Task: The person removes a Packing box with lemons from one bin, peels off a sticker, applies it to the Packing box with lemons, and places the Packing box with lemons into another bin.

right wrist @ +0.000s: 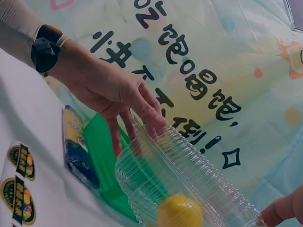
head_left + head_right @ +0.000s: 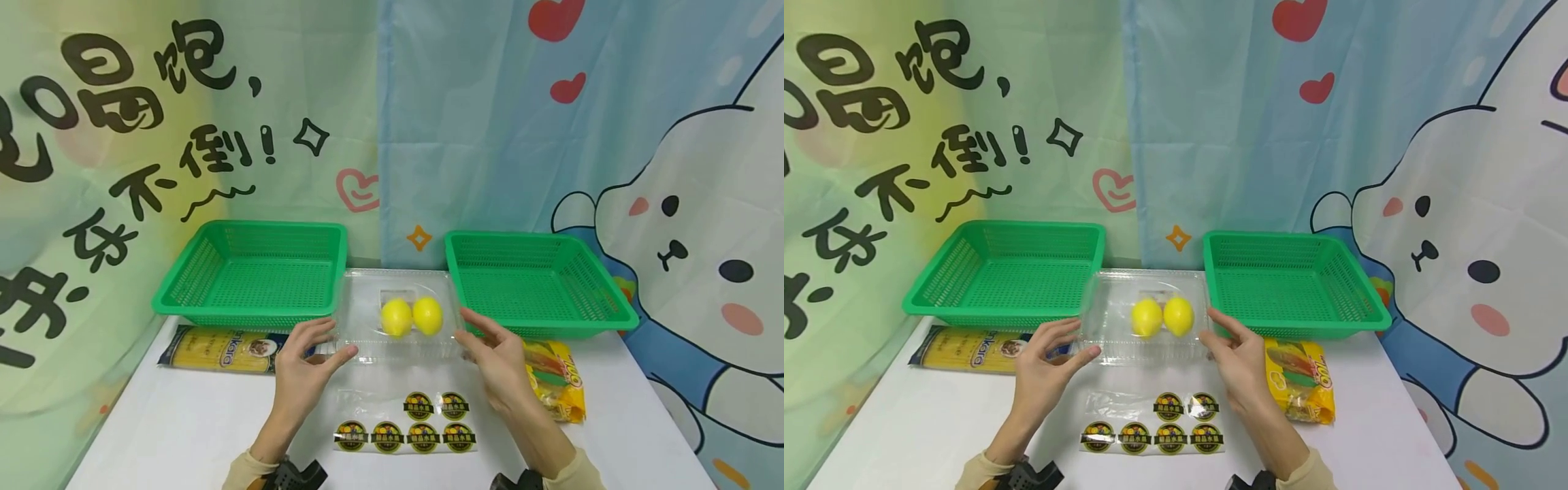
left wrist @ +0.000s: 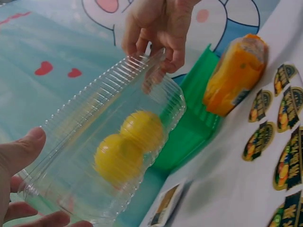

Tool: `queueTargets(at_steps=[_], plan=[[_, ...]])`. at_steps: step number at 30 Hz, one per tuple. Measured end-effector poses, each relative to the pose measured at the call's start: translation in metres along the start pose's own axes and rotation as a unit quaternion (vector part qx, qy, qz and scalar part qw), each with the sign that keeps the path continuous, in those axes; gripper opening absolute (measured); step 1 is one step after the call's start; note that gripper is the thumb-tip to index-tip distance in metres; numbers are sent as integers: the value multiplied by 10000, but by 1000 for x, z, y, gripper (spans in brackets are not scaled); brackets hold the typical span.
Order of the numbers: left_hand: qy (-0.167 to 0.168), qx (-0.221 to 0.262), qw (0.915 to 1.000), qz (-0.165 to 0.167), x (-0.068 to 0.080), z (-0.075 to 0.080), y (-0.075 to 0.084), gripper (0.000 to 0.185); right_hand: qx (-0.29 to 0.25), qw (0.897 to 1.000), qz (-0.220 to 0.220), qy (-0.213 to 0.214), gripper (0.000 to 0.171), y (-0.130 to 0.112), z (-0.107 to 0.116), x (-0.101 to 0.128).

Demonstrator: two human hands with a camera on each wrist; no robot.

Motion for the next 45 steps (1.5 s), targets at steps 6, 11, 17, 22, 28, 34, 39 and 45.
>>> queueTargets(at_steps=[6,11,17,22,28,34,39,45], plan=[[-135,145,9996,197,5,-4,-8,53,-17,10000,-27,0,48,7,4,3],[-196,166,9995,174,8,-5,-11,51,-47,10000,-66,34,48,13,6,5],[-236,144,9995,176,10,-7,-15,49,-12,9999,-136,84,48,21,7,6],[-310,171,9990,275,13,-9,-21,50,37,9996,-228,142,49,29,10,7],[-357,90,9986,374,16,-11,-28,50,-3,9993,-322,185,50,39,10,7],[-453,218,9978,440,17,-14,-34,48,-20,9989,-426,181,50,49,10,6],[-551,271,9965,570,18,-17,-40,48,-5,9988,-453,182,49,57,10,4],[-623,239,9953,705,18,-18,-46,49,-26,9987,-457,202,49,61,10,2]])
Point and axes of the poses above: each hand's wrist, its own x-axis away from the middle knuckle, its own z-axis out of the back of the hand, y = z × x, the point moved 8 cm from there along -x, towards the middle knuckle, and after that the axes turned 5 degrees about z, right-handed, at the moved point
